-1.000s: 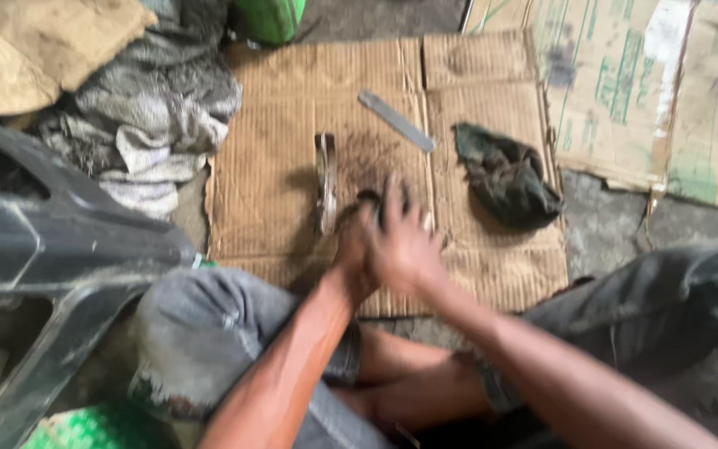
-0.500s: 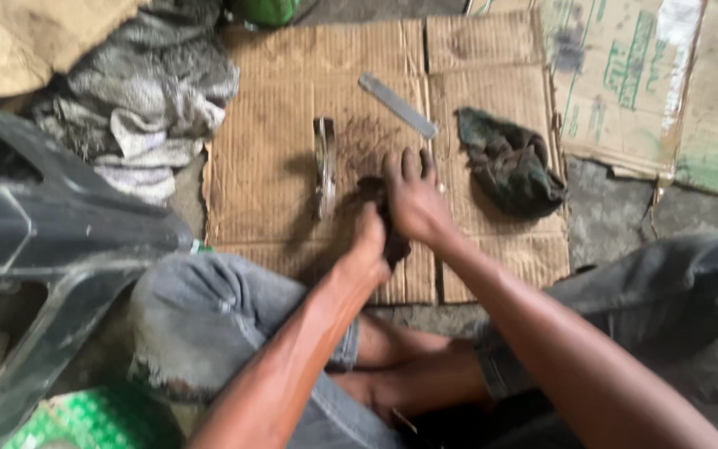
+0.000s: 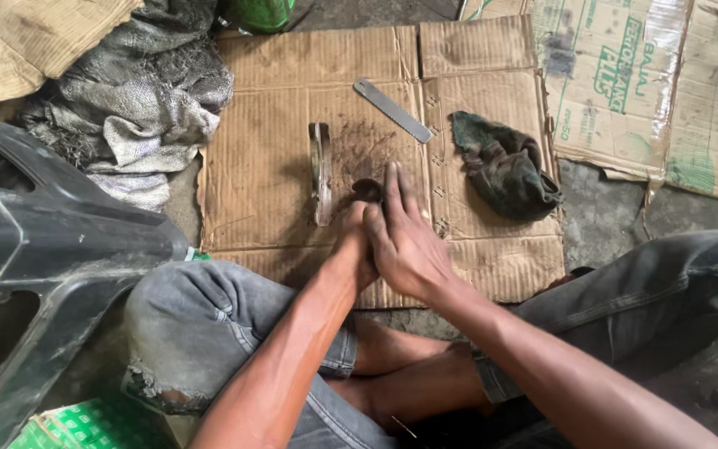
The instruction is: The person sits on the floor and cleans a metal component using a cloth and a thin metal strip to scrape and wipe the surfaces of the part.
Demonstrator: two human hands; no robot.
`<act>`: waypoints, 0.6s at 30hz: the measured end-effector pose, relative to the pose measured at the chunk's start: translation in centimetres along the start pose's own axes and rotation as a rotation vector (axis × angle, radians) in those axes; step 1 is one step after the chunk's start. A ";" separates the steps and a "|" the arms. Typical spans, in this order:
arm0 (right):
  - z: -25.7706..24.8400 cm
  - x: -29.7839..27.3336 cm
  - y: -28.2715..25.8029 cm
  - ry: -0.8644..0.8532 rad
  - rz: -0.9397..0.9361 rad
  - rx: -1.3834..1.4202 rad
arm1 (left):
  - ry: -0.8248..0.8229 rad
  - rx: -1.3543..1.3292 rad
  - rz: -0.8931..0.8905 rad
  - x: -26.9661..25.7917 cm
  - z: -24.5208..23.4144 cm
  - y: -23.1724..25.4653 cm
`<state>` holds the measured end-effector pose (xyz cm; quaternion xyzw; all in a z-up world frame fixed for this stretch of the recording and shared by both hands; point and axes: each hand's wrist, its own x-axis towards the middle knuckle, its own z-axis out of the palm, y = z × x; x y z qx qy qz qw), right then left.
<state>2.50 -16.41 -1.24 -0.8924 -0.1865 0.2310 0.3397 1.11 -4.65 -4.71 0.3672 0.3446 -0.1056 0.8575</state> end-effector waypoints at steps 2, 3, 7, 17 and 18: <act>-1.2 3.1 0.0 -0.036 -0.073 -0.291 | 0.053 -0.031 -0.018 0.9 -0.1 -0.4; -1.4 3.9 0.1 -0.070 -0.137 -0.572 | 0.105 -0.052 -0.046 1.1 -0.1 -0.7; -2.3 3.8 -0.2 -0.047 -0.032 -0.078 | 0.105 -0.120 -0.047 2.0 -0.4 -1.2; -2.8 1.9 -2.3 -0.096 0.131 -0.055 | 0.025 -0.197 -0.030 3.1 -1.7 -2.1; -2.9 1.0 -3.2 -0.050 0.070 -0.156 | -0.057 -0.222 -0.042 2.4 -1.7 -1.2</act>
